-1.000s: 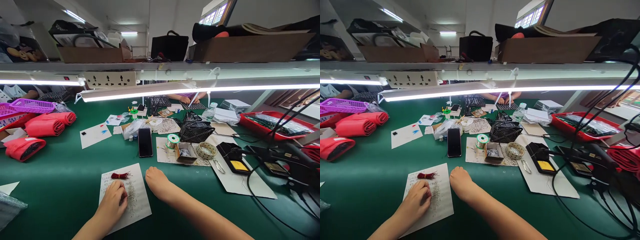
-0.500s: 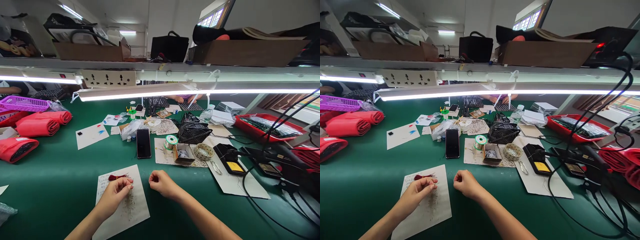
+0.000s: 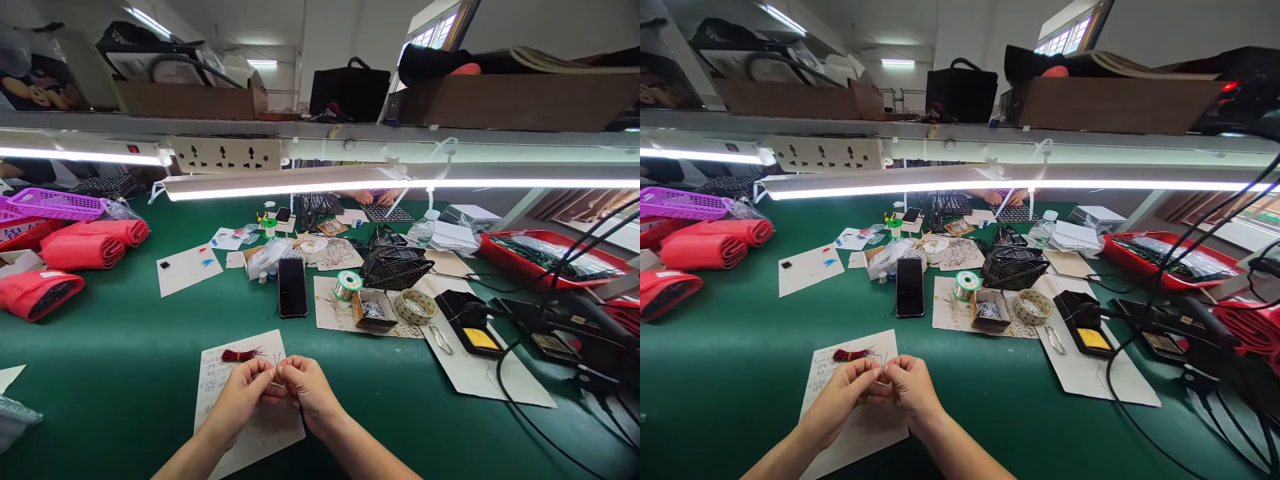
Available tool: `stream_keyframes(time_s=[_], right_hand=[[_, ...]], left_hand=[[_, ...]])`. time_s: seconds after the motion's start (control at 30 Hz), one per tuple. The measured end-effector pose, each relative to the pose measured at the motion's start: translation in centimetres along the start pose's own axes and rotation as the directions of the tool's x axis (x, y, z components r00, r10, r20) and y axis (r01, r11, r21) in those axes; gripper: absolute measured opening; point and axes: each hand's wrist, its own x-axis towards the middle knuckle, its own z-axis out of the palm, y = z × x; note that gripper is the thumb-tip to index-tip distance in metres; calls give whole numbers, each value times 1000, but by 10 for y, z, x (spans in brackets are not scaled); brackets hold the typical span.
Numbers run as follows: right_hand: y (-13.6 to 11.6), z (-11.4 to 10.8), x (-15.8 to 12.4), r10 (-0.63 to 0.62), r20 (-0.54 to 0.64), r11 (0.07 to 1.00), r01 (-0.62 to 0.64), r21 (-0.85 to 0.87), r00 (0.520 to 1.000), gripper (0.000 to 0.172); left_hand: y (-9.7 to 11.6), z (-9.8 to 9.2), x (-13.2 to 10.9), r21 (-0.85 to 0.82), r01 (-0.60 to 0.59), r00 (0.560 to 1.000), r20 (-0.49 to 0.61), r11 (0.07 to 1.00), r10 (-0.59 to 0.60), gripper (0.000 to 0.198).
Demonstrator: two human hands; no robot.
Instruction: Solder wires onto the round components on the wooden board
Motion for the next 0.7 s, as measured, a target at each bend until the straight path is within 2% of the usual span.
stream_keyframes(time_s=[0.27, 0.43, 0.7], right_hand=[[3, 4, -4, 45, 9, 992, -46, 114, 999, 23], [-1, 5, -7, 51, 3, 986, -51, 157, 999, 25], [0, 9, -8, 70, -14, 982, -66, 177, 997, 25]], left_hand=[[-8, 0, 4, -65, -29, 999, -34, 997, 27, 43], [-6, -1, 2, -99, 30, 1000, 2, 995, -30, 48], [-1, 0, 0, -119, 53, 998, 42, 992, -48, 45]])
